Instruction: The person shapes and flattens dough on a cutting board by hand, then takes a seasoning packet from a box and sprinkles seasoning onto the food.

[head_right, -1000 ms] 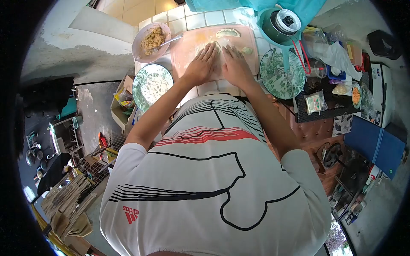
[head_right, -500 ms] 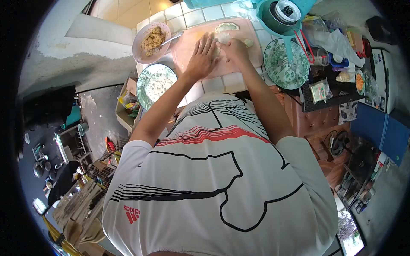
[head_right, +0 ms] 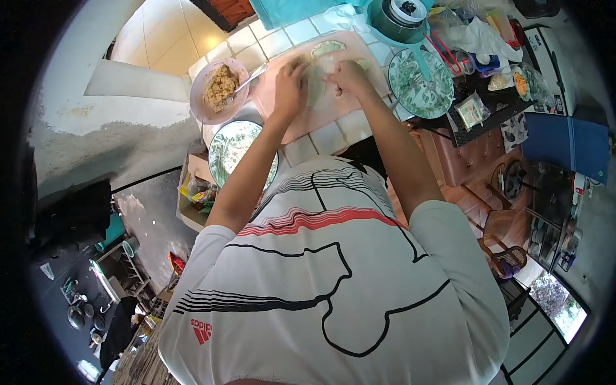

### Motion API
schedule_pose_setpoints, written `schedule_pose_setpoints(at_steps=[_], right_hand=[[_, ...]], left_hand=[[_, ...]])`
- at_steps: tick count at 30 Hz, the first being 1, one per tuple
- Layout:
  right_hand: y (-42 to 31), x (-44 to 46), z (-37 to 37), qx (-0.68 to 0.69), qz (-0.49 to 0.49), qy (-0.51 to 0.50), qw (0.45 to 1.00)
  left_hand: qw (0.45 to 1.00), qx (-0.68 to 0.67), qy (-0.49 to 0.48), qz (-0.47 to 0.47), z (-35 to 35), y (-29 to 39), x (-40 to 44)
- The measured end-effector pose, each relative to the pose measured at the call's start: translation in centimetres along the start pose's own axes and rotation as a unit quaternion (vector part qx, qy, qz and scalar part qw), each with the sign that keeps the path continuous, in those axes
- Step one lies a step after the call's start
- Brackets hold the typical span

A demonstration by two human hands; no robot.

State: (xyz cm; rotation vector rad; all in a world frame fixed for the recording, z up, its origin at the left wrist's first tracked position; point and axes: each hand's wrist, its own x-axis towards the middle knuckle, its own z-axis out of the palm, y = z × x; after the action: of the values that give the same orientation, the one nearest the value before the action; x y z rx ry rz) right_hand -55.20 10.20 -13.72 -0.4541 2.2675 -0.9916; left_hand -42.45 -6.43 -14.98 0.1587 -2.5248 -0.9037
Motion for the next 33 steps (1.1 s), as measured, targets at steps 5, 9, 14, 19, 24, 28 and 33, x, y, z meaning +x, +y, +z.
schedule_pose_setpoints(at_steps=[5, 9, 14, 19, 24, 28, 33], right_hand=[[0.6, -0.7, 0.7, 0.156, -0.054, -0.031, 0.986], [0.6, -1.2, 0.5, 0.152, -0.026, -0.05, 0.987], [0.6, -0.9, 0.6, -0.008, -0.09, 0.051, 0.995], [-0.9, 1.1, 1.0, -0.083, -0.096, 0.071, 0.989], [-1.7, 1.3, 0.7, -0.098, -0.037, 0.057, 0.993], [-1.3, 1.3, 0.2, 0.06, -0.019, -0.002, 0.998], [-1.6, 1.0, 0.2, 0.117, -0.009, -0.01, 0.993]], left_hand=[[0.998, -0.004, 0.04, -0.049, 0.4, -0.6, 2.3], [0.996, 0.004, 0.046, -0.073, 0.8, -0.7, 2.5], [0.996, 0.002, 0.05, -0.073, 0.8, -1.1, 2.6], [0.996, 0.018, 0.032, -0.086, 0.1, -0.2, 2.3], [0.998, 0.037, 0.012, -0.056, 0.5, -1.4, 2.3], [0.996, 0.02, 0.026, -0.088, 0.5, -1.0, 2.4], [0.995, 0.04, 0.019, -0.086, 0.1, -0.2, 2.4]])
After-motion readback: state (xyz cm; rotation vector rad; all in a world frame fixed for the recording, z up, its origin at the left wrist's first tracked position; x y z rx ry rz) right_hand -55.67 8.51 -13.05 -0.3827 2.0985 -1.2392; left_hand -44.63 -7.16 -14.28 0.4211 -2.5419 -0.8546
